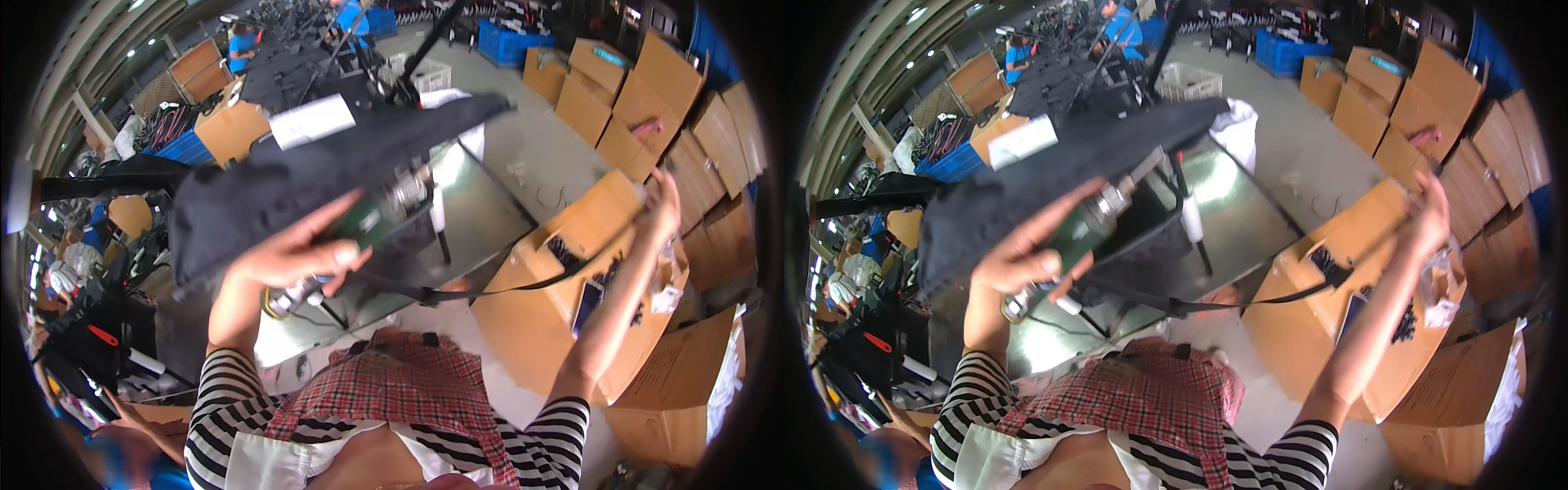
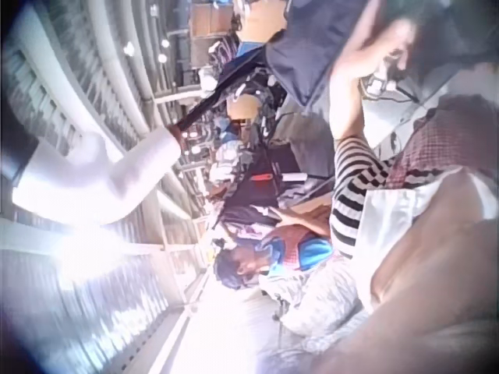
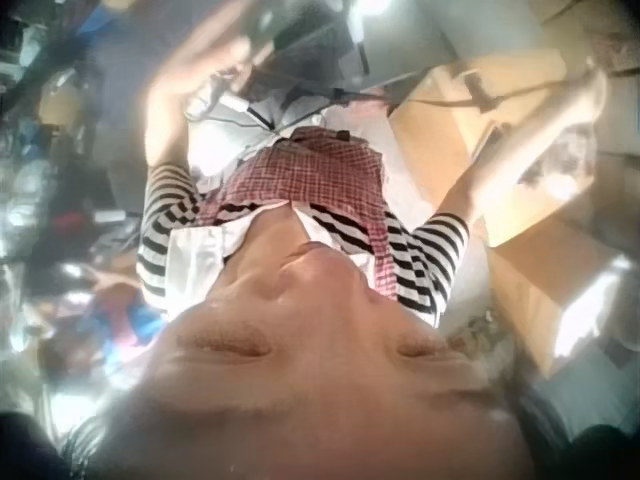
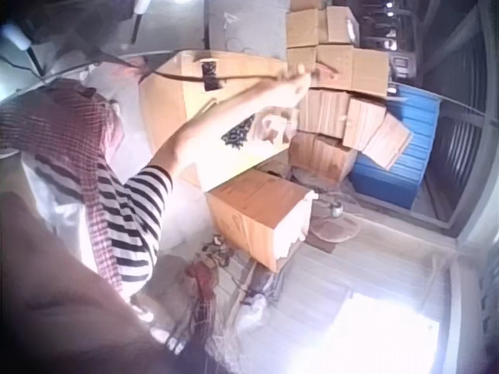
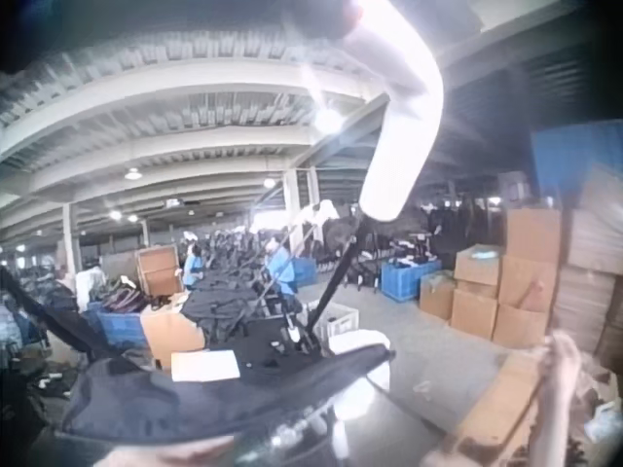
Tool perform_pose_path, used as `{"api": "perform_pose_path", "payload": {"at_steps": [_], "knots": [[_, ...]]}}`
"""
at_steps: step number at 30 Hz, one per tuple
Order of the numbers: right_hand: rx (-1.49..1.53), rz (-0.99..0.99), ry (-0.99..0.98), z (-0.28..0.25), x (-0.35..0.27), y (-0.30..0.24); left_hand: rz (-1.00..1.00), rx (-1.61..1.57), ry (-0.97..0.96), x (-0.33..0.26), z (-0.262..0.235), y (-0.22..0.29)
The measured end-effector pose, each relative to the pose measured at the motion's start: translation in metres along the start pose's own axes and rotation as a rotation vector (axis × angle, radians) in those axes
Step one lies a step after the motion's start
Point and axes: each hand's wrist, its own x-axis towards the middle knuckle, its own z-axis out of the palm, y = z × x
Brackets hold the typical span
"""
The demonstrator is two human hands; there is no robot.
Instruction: The person uses a green electric screwdriver to attach black plastic fasteners to a black fabric bag mounted on a metal frame. The person repeatedly picks fasteners from a cardboard box, aligns them with holes in the bag, and drives them in with the tool. The person adjusts the bag and frame as needed to access different attachment points.
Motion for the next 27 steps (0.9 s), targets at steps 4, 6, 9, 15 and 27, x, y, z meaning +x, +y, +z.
{"api": "perform_pose_path", "payload": {"at_steps": [4, 6, 9, 15, 27], "knots": [[-0.207, -0.33, -0.41, 0.136, -0.208, -0.023, 0.178, -0.074, 0.07, 0.002, 0.002, 0.022], [-0.078, -0.274, -0.587, 0.176, -0.265, -0.014, 0.216, -0.107, 0.054, 0.005, -0.005, 0.022], [-0.024, -0.416, -0.532, 0.22, -0.303, -0.008, 0.252, -0.123, 0.081, 0.007, -0.006, 0.021], [-0.141, -0.526, -0.393, 0.248, -0.316, 0.004, 0.207, -0.071, 0.067, 0.005, -0.004, 0.021], [-0.148, -0.49, -0.141, 0.248, -0.304, 0.025, 0.161, 0.024, -0.013, 0.009, -0.007, 0.021]]}}
